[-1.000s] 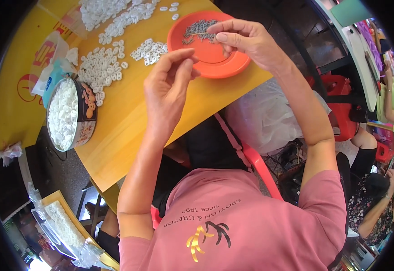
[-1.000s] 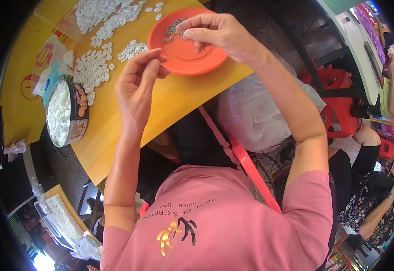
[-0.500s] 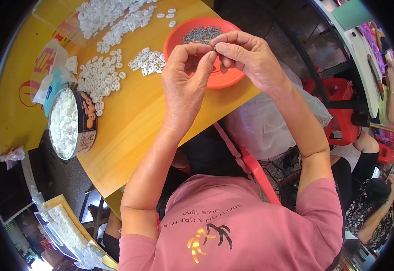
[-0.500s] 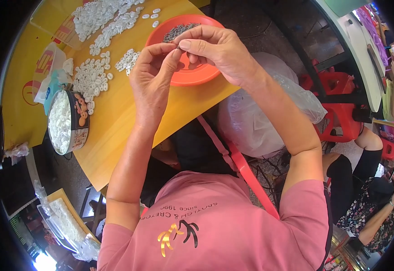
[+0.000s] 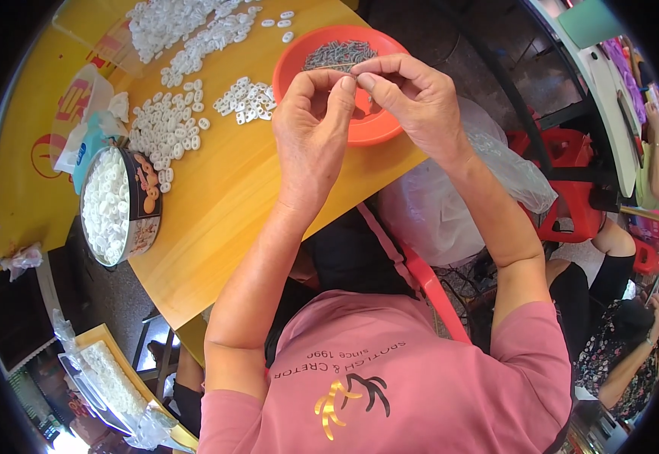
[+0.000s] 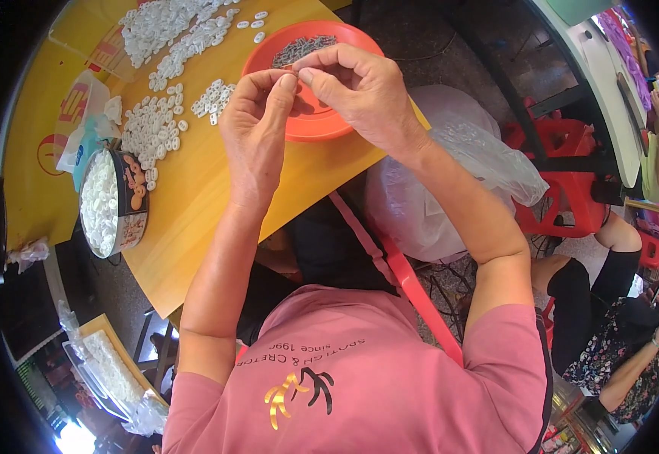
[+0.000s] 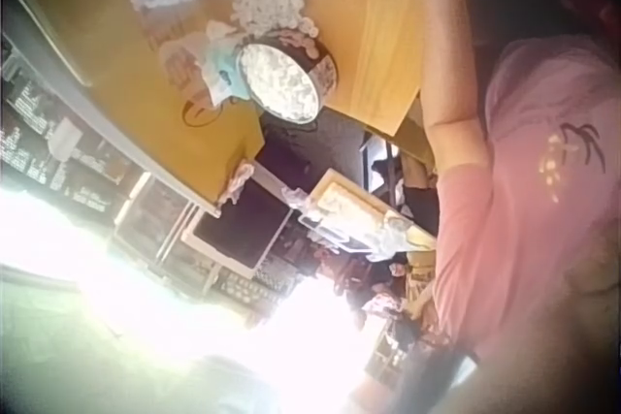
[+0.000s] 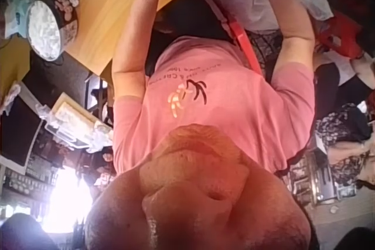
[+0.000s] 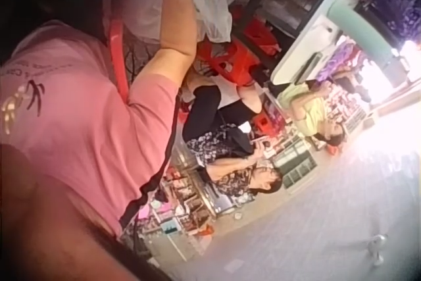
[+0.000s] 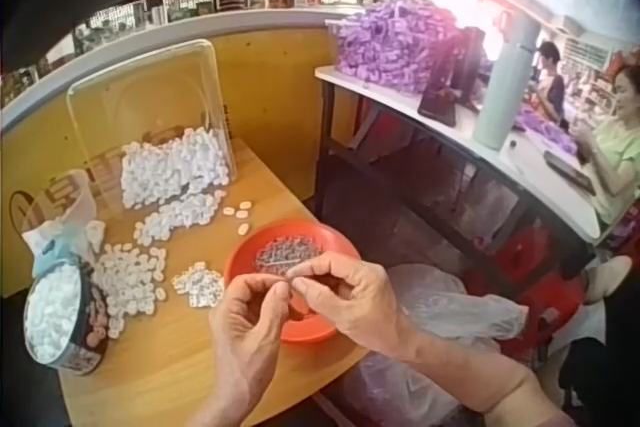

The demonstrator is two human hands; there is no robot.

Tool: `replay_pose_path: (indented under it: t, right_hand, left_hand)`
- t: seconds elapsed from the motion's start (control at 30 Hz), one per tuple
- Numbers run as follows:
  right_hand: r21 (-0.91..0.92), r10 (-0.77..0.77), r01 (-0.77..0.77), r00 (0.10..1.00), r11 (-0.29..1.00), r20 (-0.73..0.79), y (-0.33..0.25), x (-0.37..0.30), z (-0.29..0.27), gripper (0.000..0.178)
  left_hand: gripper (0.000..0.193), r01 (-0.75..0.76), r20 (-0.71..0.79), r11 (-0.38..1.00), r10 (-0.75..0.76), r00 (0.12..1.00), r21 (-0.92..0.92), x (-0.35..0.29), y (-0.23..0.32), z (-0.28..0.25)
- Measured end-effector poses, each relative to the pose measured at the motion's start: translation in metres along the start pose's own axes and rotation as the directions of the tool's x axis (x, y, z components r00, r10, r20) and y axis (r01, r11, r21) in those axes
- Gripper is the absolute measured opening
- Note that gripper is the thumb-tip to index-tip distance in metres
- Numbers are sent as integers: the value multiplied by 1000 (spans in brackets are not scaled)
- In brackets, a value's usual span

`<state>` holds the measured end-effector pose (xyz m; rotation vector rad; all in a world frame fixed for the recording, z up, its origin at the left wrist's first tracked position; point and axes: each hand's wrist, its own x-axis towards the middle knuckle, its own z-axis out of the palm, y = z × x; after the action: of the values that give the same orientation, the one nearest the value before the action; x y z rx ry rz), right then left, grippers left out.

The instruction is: Assembling small white plastic components with metal pins at a workbench.

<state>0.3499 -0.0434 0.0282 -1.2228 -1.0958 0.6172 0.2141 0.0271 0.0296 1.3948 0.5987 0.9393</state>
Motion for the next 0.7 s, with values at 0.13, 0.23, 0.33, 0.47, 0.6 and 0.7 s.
replay_pose_path:
  t: [0.13, 0.23, 0.33, 0.47, 0.6, 0.7]
  right_hand:
    - [-75, 9, -10, 1000, 997, -16, 4, -2, 0, 17]
    - [-64, 18, -18, 1000, 998, -8, 4, 0, 0, 17]
    - [-147, -29, 30, 1000, 989, 9, 6, 1, -1, 17]
    - [-472, -365, 371, 925, 800, 108, 0, 6, 3, 20]
    - [-434, -339, 345, 936, 833, 93, -1, 4, 7, 22]
    - [31, 9, -6, 995, 1000, -98, 4, 3, 8, 20]
  left_hand:
    - [14, -60, -41, 994, 64, 997, 93, 3, -9, 2]
    - [13, -206, -30, 945, 221, 975, 254, 3, -14, 1]
    - [15, -87, -40, 982, 95, 995, 167, 2, -11, 1]
    - [16, 146, 4, 986, -146, 989, -79, 7, -5, -4]
    - [18, 225, 20, 951, -226, 974, -213, 6, -4, -2]
    - [17, 103, -3, 965, -107, 994, -241, 3, -4, 3]
